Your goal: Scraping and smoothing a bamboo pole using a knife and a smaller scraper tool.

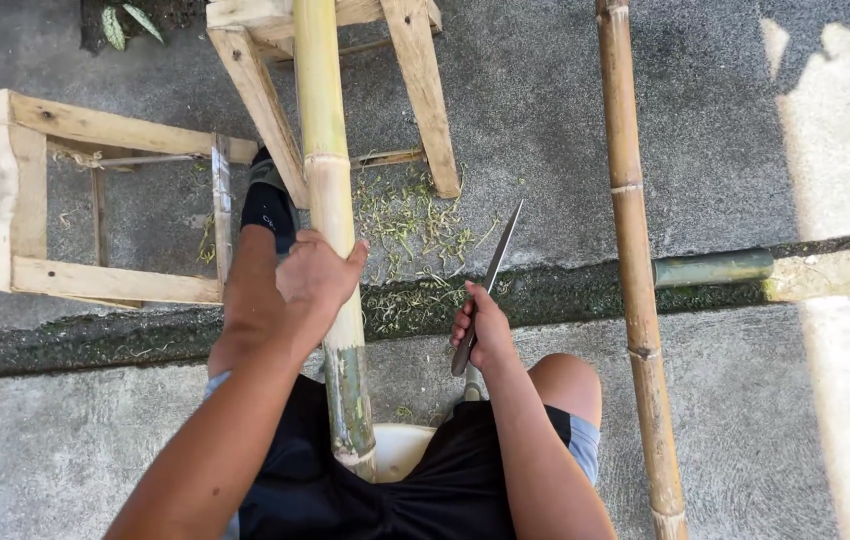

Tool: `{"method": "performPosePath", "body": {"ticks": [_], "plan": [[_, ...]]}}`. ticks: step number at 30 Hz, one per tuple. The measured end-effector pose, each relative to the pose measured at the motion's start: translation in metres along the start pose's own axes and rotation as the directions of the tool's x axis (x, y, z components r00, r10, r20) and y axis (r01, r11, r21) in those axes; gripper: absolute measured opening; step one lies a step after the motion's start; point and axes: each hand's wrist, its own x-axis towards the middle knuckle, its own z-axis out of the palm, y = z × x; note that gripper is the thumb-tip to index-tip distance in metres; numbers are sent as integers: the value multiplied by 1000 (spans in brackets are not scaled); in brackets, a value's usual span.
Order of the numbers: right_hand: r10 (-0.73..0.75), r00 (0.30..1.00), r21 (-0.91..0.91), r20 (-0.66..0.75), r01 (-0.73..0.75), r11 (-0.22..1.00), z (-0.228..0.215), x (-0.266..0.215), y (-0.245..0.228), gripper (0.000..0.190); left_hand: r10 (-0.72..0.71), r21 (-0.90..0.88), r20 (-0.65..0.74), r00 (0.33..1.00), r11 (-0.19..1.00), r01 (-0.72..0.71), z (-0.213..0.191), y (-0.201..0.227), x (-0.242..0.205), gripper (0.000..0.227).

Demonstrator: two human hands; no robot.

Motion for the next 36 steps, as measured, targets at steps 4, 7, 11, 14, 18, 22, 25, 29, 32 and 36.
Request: {"method": "performPosePath", "body": {"ticks": [4, 7, 11, 14, 18, 22, 25, 29, 32, 36], "plan": [[18, 1000, -19, -2, -18, 1000, 1, 1, 0, 43, 8, -98, 13, 1000, 995, -7, 10, 4, 38, 82], [17, 1000, -5, 3, -17, 1000, 0, 0, 0, 43, -35, -311, -109, 993, 950, -1, 17, 14, 68, 79], [2, 1000, 29, 28, -2, 1000, 2, -2, -5, 42, -115, -547, -111, 987, 837, 35, 13, 14, 81, 71], [1, 1000, 38, 21, -2, 999, 3, -4, -5, 43, -76, -595, -114, 991, 804, -7, 13, 11, 80, 72], [-27, 999, 55, 47, 24, 998, 3, -12, -13, 42, -137, -524, -73, 988, 848, 79, 2, 24, 72, 71], [-8, 999, 106, 50, 2, 994, -4, -11, -13, 42, -173, -460, -49, 984, 878, 132, -6, 29, 68, 73], [-17, 999, 109, 41, 13, 994, -16, -10, -14, 43, -184, -437, -60, 981, 888, 140, -5, 30, 68, 74], [-32, 997, 116, -68, 39, 992, -29, -7, -18, 43, -189, -450, -77, 979, 883, 135, 5, 25, 77, 75], [-63, 996, 135, -60, 71, 988, -35, -5, -16, 40, -194, -433, -102, 976, 892, 132, 8, 22, 79, 78], [-72, 997, 103, 21, 69, 992, -33, -5, -13, 40, -222, -495, -50, 974, 852, 169, 1, 24, 73, 74]]}}
